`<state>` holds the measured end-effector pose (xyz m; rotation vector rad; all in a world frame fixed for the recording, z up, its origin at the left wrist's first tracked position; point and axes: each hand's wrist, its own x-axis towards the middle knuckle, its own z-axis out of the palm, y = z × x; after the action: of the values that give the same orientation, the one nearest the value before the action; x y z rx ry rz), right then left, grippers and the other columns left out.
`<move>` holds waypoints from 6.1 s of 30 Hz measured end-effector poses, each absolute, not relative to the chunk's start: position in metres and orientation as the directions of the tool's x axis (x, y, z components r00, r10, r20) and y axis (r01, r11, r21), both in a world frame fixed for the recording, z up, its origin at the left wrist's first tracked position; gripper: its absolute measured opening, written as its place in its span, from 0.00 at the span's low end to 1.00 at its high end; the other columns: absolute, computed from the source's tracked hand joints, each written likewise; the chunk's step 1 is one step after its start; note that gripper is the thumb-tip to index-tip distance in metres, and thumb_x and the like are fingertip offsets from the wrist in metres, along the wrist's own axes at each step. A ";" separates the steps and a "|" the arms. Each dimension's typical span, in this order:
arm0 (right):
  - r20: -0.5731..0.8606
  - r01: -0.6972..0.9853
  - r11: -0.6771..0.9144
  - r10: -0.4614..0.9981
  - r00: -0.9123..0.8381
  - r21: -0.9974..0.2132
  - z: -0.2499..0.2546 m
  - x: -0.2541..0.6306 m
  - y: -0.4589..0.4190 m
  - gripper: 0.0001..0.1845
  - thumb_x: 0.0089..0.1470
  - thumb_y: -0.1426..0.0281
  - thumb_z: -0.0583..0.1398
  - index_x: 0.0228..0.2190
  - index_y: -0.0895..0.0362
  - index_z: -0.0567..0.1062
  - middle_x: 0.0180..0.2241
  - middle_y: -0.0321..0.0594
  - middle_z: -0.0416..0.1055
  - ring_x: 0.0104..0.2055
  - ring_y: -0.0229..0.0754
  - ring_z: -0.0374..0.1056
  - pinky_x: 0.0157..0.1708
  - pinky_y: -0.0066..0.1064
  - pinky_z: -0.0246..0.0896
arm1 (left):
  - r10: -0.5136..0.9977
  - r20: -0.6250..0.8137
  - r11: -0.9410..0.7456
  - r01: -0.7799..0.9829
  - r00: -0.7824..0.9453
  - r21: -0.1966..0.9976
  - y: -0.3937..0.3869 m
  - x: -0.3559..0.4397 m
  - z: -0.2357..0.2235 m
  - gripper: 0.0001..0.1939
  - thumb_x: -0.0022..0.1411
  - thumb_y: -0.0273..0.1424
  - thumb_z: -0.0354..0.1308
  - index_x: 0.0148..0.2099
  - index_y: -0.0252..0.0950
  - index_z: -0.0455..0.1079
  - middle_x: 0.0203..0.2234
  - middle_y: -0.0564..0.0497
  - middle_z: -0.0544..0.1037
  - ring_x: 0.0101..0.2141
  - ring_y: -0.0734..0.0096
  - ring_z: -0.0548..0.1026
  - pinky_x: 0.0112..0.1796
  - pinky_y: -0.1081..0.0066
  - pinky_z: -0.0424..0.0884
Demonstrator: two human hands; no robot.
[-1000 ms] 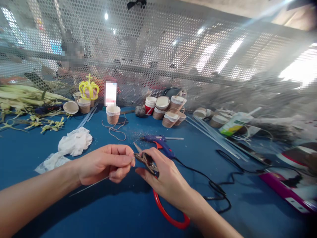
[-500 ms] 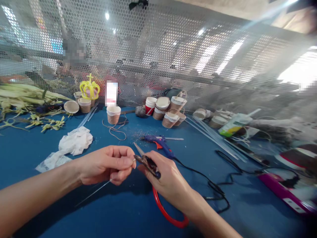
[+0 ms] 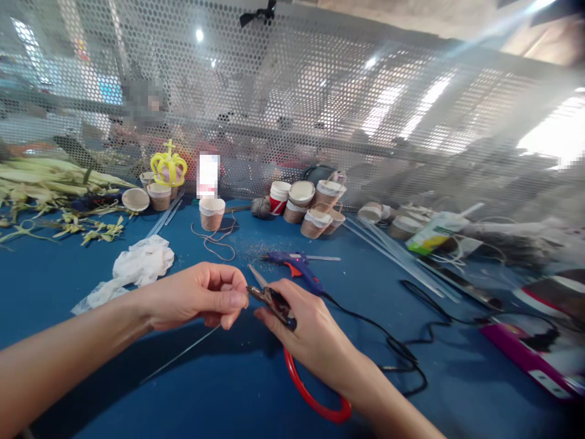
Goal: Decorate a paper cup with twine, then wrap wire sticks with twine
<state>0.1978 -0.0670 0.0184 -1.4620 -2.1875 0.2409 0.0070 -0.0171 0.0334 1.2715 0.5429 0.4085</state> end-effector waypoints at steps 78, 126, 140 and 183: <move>0.392 0.783 0.386 0.898 -0.199 -0.487 0.031 0.194 -0.058 0.14 0.53 0.65 0.52 0.20 0.58 0.64 0.17 0.31 0.61 0.20 0.32 0.56 0.21 0.22 0.50 | 0.580 -0.036 -0.192 0.179 0.814 0.965 -0.003 -0.009 0.074 0.15 0.56 0.40 0.52 0.38 0.34 0.68 0.32 0.49 0.74 0.35 0.71 0.70 0.39 0.70 0.63; 0.337 0.817 0.338 0.922 -0.190 -0.466 0.022 0.199 -0.055 0.15 0.53 0.62 0.51 0.19 0.57 0.62 0.17 0.32 0.59 0.19 0.33 0.52 0.21 0.23 0.49 | 0.498 -0.036 -0.204 0.158 0.867 0.966 0.000 0.007 0.045 0.18 0.52 0.42 0.53 0.20 0.33 0.61 0.16 0.55 0.65 0.20 0.78 0.62 0.24 0.75 0.58; 0.153 0.832 0.211 0.976 -0.154 -0.512 0.028 0.193 -0.056 0.16 0.47 0.57 0.55 0.22 0.57 0.63 0.22 0.35 0.65 0.22 0.35 0.58 0.23 0.26 0.51 | 0.746 -0.051 -0.361 0.467 0.664 0.807 -0.002 0.011 0.055 0.13 0.51 0.38 0.53 0.24 0.33 0.65 0.16 0.57 0.64 0.19 0.79 0.59 0.22 0.77 0.55; 0.268 0.736 0.352 0.934 -0.236 -0.579 0.022 0.195 -0.060 0.12 0.50 0.63 0.54 0.22 0.59 0.67 0.20 0.32 0.63 0.22 0.33 0.56 0.23 0.24 0.51 | 0.400 -0.029 0.184 -0.049 0.916 0.982 0.005 0.006 0.027 0.17 0.49 0.43 0.58 0.33 0.33 0.72 0.27 0.51 0.71 0.27 0.77 0.65 0.32 0.75 0.60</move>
<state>0.1948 -0.0597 0.0217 -1.4474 -2.0437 0.4490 0.0063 0.0048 0.0270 1.3545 0.3080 0.3237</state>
